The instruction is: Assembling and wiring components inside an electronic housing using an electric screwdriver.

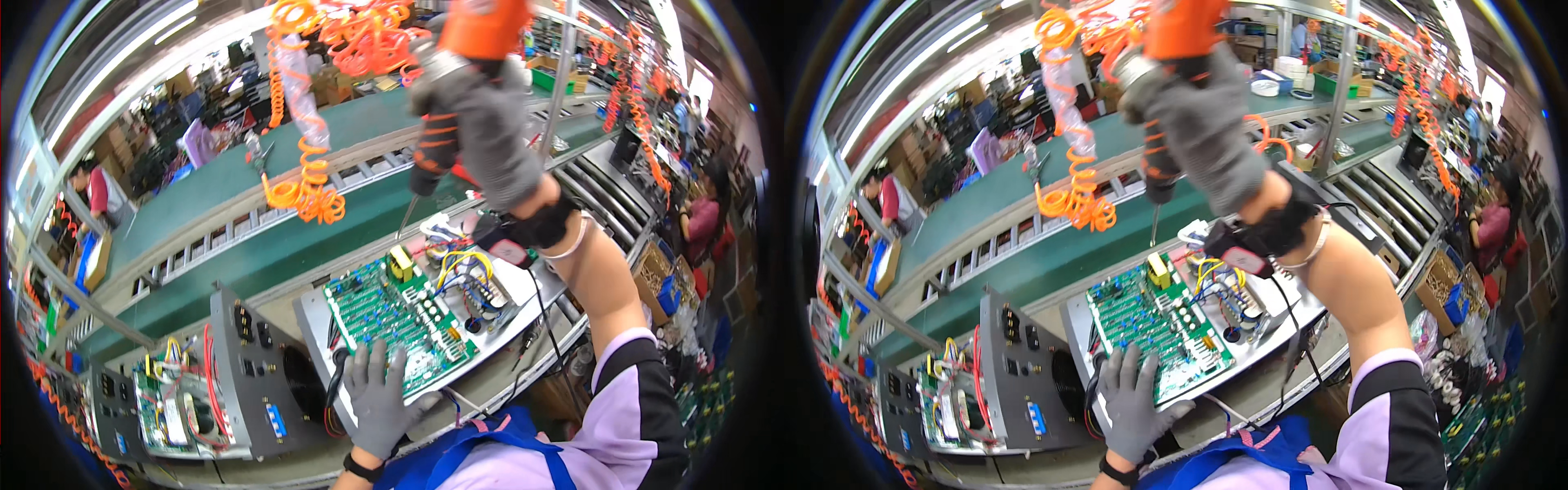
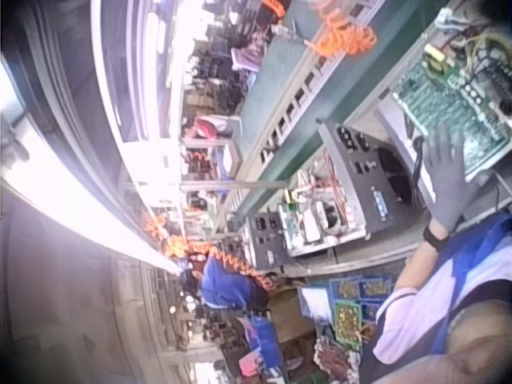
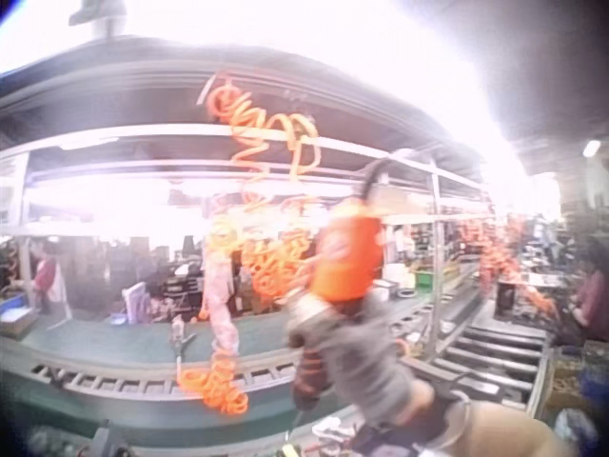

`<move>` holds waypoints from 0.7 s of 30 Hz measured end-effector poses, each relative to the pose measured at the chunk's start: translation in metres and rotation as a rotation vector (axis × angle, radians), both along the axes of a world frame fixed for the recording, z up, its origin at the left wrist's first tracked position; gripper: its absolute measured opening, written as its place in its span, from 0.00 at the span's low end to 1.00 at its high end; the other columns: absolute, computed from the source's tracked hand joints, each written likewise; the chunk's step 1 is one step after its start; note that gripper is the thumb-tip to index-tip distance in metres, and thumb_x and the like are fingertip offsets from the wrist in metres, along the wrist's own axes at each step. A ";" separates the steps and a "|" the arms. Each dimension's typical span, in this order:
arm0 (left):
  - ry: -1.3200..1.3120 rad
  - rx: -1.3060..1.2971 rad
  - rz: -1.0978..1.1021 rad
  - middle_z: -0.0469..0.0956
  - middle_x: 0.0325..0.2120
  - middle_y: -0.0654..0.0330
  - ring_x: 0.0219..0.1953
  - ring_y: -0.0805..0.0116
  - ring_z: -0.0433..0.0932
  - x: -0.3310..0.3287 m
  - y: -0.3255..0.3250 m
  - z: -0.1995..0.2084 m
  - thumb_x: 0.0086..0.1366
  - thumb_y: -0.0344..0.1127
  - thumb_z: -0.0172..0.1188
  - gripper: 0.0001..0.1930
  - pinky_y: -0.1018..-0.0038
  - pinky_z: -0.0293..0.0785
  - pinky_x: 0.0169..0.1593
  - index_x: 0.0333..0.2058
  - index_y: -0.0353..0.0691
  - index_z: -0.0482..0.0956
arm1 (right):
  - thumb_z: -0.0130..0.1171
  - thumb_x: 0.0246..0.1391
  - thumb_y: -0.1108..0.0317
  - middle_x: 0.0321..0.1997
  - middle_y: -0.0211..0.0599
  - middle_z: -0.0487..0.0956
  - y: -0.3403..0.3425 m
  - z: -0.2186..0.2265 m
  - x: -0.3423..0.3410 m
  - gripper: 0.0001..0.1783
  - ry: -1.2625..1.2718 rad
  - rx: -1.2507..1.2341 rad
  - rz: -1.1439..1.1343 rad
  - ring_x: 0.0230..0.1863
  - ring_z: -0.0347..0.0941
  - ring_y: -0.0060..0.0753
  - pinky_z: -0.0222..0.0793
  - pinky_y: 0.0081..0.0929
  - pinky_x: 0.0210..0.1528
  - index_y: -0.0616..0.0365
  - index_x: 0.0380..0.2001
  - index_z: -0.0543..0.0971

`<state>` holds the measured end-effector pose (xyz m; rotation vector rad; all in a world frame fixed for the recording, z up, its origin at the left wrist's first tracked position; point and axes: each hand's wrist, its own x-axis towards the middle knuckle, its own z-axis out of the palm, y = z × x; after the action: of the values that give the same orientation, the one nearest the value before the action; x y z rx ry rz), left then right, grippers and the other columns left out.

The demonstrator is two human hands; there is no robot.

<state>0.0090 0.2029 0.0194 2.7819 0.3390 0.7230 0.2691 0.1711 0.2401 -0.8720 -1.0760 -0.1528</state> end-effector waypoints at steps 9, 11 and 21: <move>0.033 -0.102 0.015 0.68 0.54 0.49 0.60 0.46 0.61 -0.001 -0.004 0.003 0.42 0.47 0.71 0.37 0.50 0.51 0.65 0.52 0.41 0.70 | 0.65 0.43 0.69 0.28 0.29 0.77 0.038 -0.025 0.019 0.18 0.191 -0.154 0.126 0.29 0.73 0.18 0.72 0.21 0.31 0.59 0.39 0.74; 0.085 -0.049 0.054 0.68 0.53 0.49 0.59 0.47 0.63 -0.001 -0.005 -0.002 0.41 0.48 0.71 0.36 0.50 0.54 0.63 0.50 0.40 0.71 | 0.66 0.46 0.71 0.31 0.28 0.78 0.052 -0.041 0.038 0.19 0.059 -0.172 -0.023 0.31 0.74 0.17 0.73 0.21 0.34 0.59 0.42 0.73; 0.102 -0.008 0.066 0.70 0.52 0.48 0.57 0.46 0.65 0.008 -0.005 0.012 0.45 0.56 0.69 0.37 0.49 0.57 0.62 0.49 0.39 0.72 | 0.68 0.41 0.63 0.32 0.32 0.78 0.055 -0.045 0.048 0.25 0.158 -0.237 0.070 0.34 0.74 0.19 0.72 0.22 0.41 0.59 0.43 0.73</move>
<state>0.0167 0.1979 0.0309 2.8177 0.4542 0.5944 0.3171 0.2264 0.1949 -1.0400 -0.9871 0.1029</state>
